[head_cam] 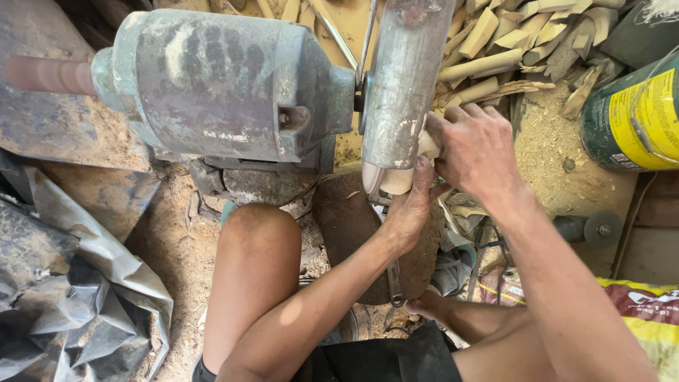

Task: The person holds a small wooden piece against a rotating grinding wheel, shaping and smoothing its edges. The person repeatedly repositions the wood to grind different sides and edges.

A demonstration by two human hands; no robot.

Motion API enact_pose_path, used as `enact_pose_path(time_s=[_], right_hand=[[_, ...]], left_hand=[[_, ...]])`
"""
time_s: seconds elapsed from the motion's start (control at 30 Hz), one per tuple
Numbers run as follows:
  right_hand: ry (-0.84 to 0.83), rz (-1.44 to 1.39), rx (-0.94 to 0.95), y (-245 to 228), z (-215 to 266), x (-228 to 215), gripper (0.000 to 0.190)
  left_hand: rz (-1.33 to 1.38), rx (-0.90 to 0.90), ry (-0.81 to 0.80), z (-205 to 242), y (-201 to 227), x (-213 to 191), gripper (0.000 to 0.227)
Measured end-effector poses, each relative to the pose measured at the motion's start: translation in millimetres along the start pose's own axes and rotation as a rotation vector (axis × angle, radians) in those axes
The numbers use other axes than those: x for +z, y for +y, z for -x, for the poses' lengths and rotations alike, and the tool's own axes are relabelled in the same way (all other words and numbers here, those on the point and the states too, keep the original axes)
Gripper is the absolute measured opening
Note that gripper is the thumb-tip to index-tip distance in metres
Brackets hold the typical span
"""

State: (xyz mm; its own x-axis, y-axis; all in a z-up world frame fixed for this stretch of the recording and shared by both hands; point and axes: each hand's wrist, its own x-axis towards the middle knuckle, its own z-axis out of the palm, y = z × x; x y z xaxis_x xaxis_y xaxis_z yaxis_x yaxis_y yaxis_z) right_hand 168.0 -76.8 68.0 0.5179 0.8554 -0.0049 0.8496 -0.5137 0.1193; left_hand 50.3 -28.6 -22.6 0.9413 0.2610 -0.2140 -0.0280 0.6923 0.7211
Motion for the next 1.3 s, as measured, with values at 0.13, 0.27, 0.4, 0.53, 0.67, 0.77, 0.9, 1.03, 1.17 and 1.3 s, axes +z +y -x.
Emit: enact_pose_path(time_s=[0.13, 0.27, 0.4, 0.53, 0.67, 0.77, 0.9, 1.03, 1.17, 1.3], right_hand=[[0.018, -0.177, 0.202, -21.2, 34.1, 5.0, 0.052], [0.084, -0.885, 0.062, -21.8, 92.0, 2.1, 0.073], [-0.11, -1.035, 0.385, -27.4, 116.5, 24.4, 0.055], [0.056, -1.442, 0.483, -45.8, 120.7, 52.3, 0.04], [-0.003, -1.614, 0.568, -57.9, 114.6, 61.3, 0.055], [0.066, -1.542, 0.484, -66.6, 104.7, 62.2, 0.046], [0.07, -1.407, 0.396, -73.7, 96.1, 57.5, 0.051], [0.085, -1.512, 0.394, -83.4, 85.4, 47.6, 0.056], [0.119, -1.402, 0.401, -89.5, 77.9, 41.0, 0.058], [0.172, -1.262, 0.348, -92.3, 69.4, 38.3, 0.059]], left_hand=[[-0.046, -0.089, -0.022, 4.5, 5.1, -8.4, 0.108], [-0.162, -0.221, -0.165, 12.2, 18.5, -14.8, 0.1], [-0.679, 0.113, -0.435, 24.8, 28.0, -21.1, 0.092], [-1.186, 0.191, -0.238, 51.3, 20.1, -26.4, 0.109], [-1.119, 0.283, -0.147, 79.2, 16.1, -52.3, 0.102], [-1.107, 0.263, -0.114, 77.2, 12.5, -66.8, 0.098], [-1.194, 0.384, -0.037, 78.5, 2.3, -81.1, 0.096], [-1.409, 0.425, 0.119, 68.2, -2.1, -90.4, 0.072], [-1.542, 0.411, 0.194, 53.7, -4.3, -93.5, 0.074], [-1.572, 0.461, 0.284, 40.7, -5.2, -89.1, 0.078]])
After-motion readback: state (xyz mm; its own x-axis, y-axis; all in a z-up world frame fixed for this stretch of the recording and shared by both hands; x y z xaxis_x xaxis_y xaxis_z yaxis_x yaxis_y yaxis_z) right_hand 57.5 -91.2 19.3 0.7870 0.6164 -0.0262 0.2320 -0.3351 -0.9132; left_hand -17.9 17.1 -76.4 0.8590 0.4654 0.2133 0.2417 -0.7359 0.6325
